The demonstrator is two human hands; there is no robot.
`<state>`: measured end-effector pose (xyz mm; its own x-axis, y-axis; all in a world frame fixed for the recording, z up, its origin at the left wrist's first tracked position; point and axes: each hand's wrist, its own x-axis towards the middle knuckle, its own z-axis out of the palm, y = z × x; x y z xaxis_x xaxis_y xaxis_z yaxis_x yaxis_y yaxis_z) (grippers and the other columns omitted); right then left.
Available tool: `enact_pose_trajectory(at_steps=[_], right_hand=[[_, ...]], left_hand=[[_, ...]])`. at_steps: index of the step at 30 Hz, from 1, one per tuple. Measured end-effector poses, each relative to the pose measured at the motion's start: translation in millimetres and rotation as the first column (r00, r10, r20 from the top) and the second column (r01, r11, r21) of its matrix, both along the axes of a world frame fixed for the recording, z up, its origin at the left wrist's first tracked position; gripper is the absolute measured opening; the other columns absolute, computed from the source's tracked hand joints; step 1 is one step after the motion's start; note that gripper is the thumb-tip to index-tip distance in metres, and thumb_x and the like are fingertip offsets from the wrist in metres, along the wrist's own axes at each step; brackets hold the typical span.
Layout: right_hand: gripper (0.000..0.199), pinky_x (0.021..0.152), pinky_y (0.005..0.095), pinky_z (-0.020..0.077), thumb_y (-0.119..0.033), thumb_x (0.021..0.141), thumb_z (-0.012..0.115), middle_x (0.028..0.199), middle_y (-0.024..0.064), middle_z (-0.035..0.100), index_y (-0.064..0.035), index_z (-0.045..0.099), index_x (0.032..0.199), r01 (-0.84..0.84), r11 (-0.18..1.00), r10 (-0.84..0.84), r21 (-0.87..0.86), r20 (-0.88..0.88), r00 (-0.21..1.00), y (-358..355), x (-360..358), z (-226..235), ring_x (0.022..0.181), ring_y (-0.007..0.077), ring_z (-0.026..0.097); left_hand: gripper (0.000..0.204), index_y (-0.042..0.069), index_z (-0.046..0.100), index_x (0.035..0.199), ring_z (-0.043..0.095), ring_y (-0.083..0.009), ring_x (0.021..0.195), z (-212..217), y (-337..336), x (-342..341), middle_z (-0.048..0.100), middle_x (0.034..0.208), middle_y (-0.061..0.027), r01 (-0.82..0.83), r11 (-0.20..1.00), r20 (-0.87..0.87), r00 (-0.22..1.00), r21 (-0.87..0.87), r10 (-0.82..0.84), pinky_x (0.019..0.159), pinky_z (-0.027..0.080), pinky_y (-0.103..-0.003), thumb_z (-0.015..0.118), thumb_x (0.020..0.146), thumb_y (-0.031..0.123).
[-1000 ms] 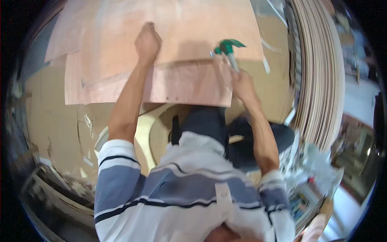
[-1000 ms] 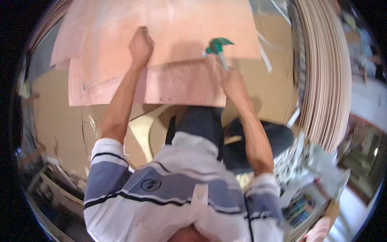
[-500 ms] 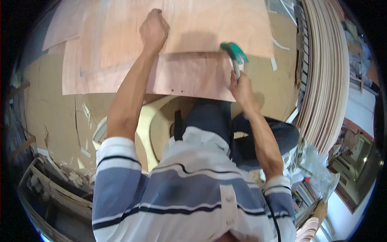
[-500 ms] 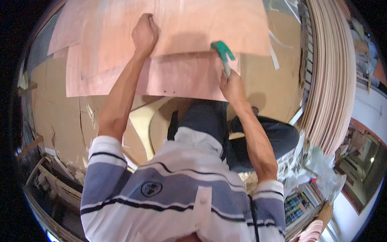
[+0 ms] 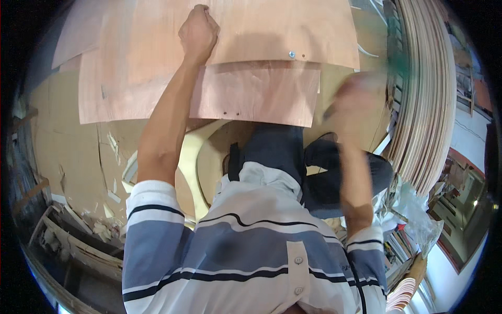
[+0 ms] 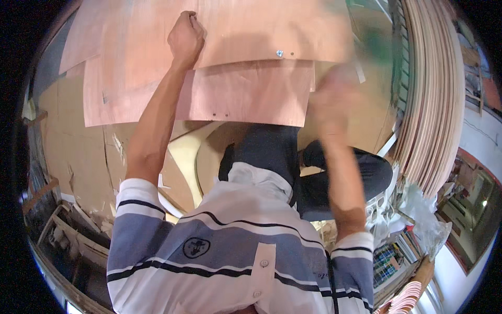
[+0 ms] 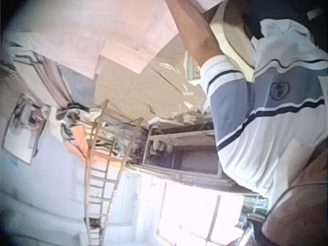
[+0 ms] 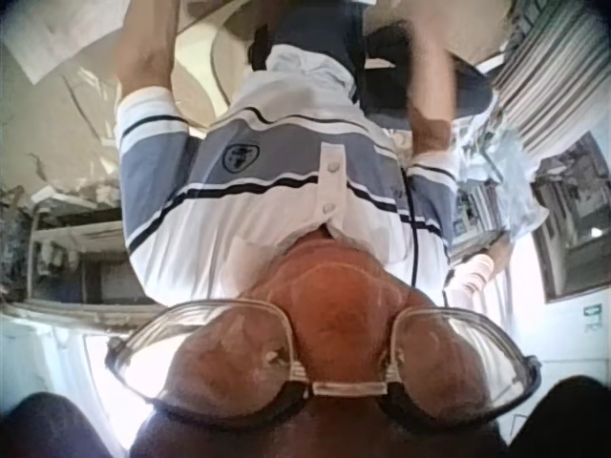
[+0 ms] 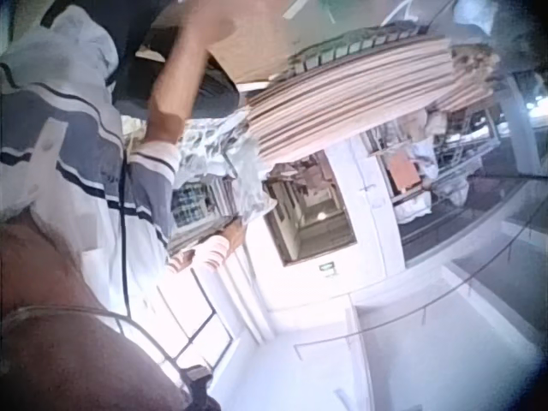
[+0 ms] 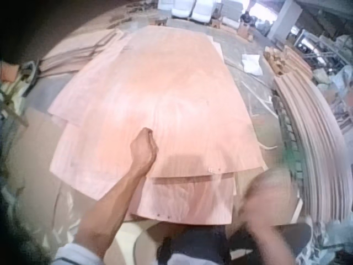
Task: Hammering nails into a large piece of curved plywood.
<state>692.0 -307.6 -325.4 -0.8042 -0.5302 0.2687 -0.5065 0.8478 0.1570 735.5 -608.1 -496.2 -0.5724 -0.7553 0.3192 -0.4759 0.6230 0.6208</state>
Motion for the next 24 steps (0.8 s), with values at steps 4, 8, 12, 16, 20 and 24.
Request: enact_pose_trajectory(at_steps=[4, 8, 12, 16, 20, 24], right_hand=[[0.042, 0.056, 0.0382, 0.0434, -0.031, 0.097, 0.046, 0.06, 0.02, 0.052, 0.0037, 0.055, 0.076, 0.267, 0.862, 0.175, -0.43, 0.748, 0.641, 29, -4, -100, 0.055, 0.0281, 0.053], [0.046, 0.05, 0.0337, 0.0399, -0.038, 0.096, 0.048, 0.056, 0.0056, 0.048, 0.0009, 0.053, 0.074, 0.503, 0.772, 0.113, -0.39, 0.862, 0.494, 58, -2, -90, 0.052, 0.0153, 0.049], [0.046, 0.049, 0.0323, 0.0383, -0.039, 0.096, 0.049, 0.055, 0.0039, 0.046, -0.0005, 0.051, 0.071, 0.738, 0.621, 0.073, -0.265, 0.957, 0.282, 94, 6, -66, 0.052, 0.0136, 0.047], [0.042, 0.044, 0.0299, 0.0336, -0.039, 0.096, 0.049, 0.055, 0.0009, 0.043, -0.002, 0.053, 0.076, 0.72, 0.624, 0.018, -0.304, 0.926, 0.376, 130, 27, -95, 0.048, 0.0112, 0.043], [0.041, 0.045, 0.0309, 0.0341, -0.037, 0.096, 0.05, 0.056, 0.002, 0.045, 0.0016, 0.056, 0.082, 0.598, 0.703, 0.055, -0.385, 0.868, 0.494, 127, 51, -106, 0.05, 0.0121, 0.044], [0.035, 0.058, 0.0375, 0.0414, -0.029, 0.095, 0.052, 0.064, 0.0172, 0.053, 0.0053, 0.056, 0.088, 0.553, 0.723, 0.056, -0.415, 0.833, 0.551, 125, 61, -107, 0.059, 0.0246, 0.052]], left_hand=[[0.028, 0.001, 0.061, 0.104, 0.062, -0.0389, 0.088, -8, 2, -7, 0.066, 0.097, -0.0187, 0.049, 0.999, -0.105, 0.993, 0.008, -0.048, 0.08, 0.048, -0.044, 0.046, 0.09, 0.02], [0.028, 0.0, 0.06, 0.104, 0.063, -0.0385, 0.086, -4, 1, -5, 0.066, 0.09, -0.0212, 0.047, 0.998, -0.109, 0.993, 0.049, -0.041, 0.077, 0.048, -0.045, 0.047, 0.09, 0.02], [0.02, -0.003, 0.061, 0.096, 0.062, -0.0274, 0.07, 5, 4, -5, 0.065, 0.078, -0.0176, 0.108, 0.973, -0.325, 0.945, 0.205, -0.036, 0.066, 0.048, -0.035, 0.054, 0.088, 0.014], [0.013, -0.003, 0.063, 0.09, 0.059, -0.0133, 0.064, 15, 38, -15, 0.063, 0.072, -0.0085, 0.229, 0.831, -0.408, 0.913, 0.506, -0.003, 0.059, 0.047, -0.027, 0.057, 0.088, 0.008], [0.015, -0.004, 0.065, 0.098, 0.058, -0.0134, 0.068, 13, 89, -33, 0.062, 0.079, -0.0078, 0.458, 0.76, -0.39, 0.874, 0.46, -0.29, 0.063, 0.049, -0.027, 0.057, 0.088, 0.005], [0.018, -0.002, 0.065, 0.103, 0.058, -0.0125, 0.074, 21, 132, -59, 0.061, 0.088, -0.006, 0.603, 0.568, -0.357, 0.795, 0.56, -0.491, 0.071, 0.05, -0.025, 0.057, 0.088, 0.002]])
